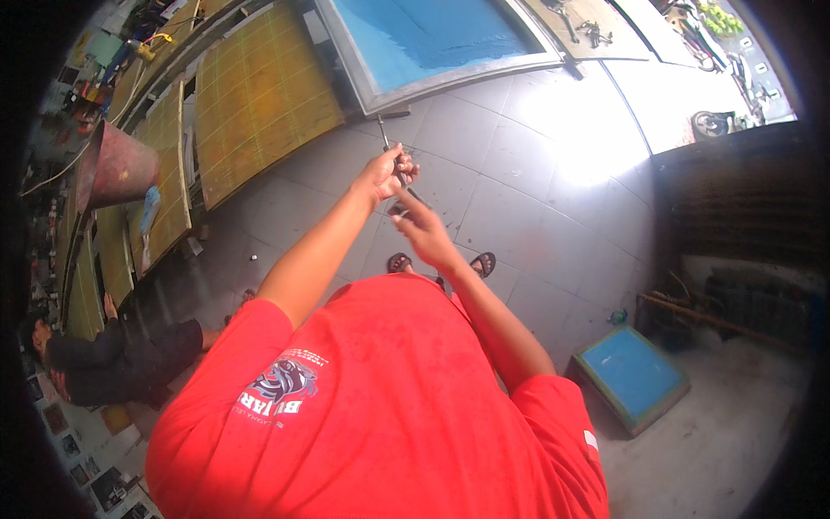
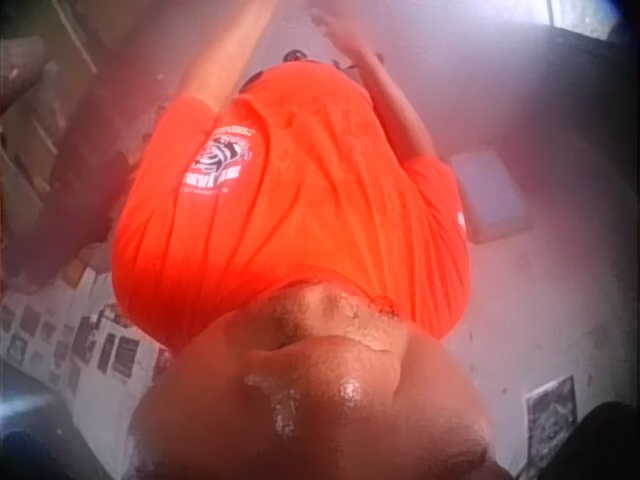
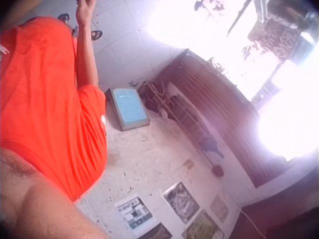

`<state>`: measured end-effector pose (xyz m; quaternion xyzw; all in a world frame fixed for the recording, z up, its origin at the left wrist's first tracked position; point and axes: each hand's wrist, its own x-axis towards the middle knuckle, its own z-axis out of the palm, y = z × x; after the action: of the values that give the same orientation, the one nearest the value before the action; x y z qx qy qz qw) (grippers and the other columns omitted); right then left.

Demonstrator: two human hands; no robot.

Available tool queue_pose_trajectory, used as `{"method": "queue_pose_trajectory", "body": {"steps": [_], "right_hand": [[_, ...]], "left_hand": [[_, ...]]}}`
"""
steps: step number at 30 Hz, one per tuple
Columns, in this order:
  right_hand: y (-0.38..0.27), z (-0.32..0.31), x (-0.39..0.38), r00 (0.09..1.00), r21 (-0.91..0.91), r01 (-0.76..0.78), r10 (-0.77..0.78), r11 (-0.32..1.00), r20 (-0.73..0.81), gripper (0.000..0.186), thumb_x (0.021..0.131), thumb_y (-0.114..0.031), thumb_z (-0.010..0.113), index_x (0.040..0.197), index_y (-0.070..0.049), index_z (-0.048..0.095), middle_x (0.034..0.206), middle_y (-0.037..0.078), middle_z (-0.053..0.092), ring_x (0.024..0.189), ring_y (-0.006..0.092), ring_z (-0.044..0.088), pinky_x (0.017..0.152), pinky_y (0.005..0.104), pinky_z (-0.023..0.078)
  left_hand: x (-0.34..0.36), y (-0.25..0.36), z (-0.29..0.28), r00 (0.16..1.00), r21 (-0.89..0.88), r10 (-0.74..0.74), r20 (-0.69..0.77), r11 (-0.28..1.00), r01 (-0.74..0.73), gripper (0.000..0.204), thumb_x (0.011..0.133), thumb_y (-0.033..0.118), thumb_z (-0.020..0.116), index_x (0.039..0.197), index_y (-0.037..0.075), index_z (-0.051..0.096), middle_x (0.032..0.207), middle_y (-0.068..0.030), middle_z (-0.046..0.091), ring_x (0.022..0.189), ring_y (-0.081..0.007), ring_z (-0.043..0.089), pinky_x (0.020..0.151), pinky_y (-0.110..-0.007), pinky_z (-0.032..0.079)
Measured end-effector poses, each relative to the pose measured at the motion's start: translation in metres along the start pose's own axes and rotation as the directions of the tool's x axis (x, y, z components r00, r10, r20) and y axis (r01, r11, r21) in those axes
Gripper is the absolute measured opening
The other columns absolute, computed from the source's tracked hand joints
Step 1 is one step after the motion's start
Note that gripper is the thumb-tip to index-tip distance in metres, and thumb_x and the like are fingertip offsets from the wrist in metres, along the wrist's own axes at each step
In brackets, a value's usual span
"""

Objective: The person uses a wrench to tighten bolts on a screen printing frame and then lifts the frame to check its position.

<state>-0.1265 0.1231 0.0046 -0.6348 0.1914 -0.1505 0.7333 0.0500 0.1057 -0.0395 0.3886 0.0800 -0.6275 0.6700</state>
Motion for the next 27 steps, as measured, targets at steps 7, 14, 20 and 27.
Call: {"method": "queue_pose_trajectory", "body": {"steps": [7,14,20,27], "right_hand": [[0.003,0.004,0.003,0.983,-0.069,-0.11,0.098,0.992,-0.154,0.035,0.09,-0.016,0.054,0.123,-0.006,0.053,0.082,0.004,0.058,0.073,0.0081,0.052,0.065,0.0241,0.043],[-0.006,-0.064,0.087,0.842,-0.304,-0.041,-0.131,0.952,-0.523,0.032,0.088,-0.027,0.057,0.103,0.001,0.063,0.077,0.013,0.064,0.072,0.0169,0.06,0.065,0.0292,0.047],[0.024,-0.052,0.117,0.913,-0.183,-0.06,-0.02,0.981,-0.407,0.036,0.087,-0.028,0.058,0.105,0.003,0.063,0.082,0.014,0.066,0.073,0.0185,0.061,0.067,0.0303,0.047],[0.032,-0.05,0.085,0.931,0.021,-0.28,0.276,0.96,-0.24,0.028,0.089,-0.029,0.059,0.091,-0.001,0.063,0.078,0.0,0.058,0.072,0.0082,0.051,0.061,0.025,0.041]], "left_hand": [[0.007,0.004,-0.006,0.999,0.036,-0.009,-0.033,0.999,0.01,0.029,0.096,0.037,0.044,0.081,0.012,0.041,0.06,0.0016,0.039,0.045,-0.0087,0.032,0.054,-0.031,0.046],[-0.012,0.006,0.0,0.965,0.252,0.214,-0.154,0.953,-0.171,0.04,0.095,0.052,0.031,0.091,0.015,0.045,0.065,0.0014,0.042,0.042,-0.006,0.025,0.039,-0.022,0.022],[-0.015,0.006,-0.015,0.924,0.458,0.368,-0.104,0.843,-0.283,0.036,0.096,0.041,0.036,0.083,0.012,0.053,0.062,0.0037,0.043,0.04,-0.0043,0.027,0.036,-0.021,0.022],[-0.042,-0.038,-0.012,0.964,0.741,0.257,0.07,0.633,-0.223,0.039,0.096,0.04,0.038,0.08,0.009,0.055,0.057,0.0029,0.044,0.042,-0.0045,0.033,0.036,-0.023,0.024]]}}
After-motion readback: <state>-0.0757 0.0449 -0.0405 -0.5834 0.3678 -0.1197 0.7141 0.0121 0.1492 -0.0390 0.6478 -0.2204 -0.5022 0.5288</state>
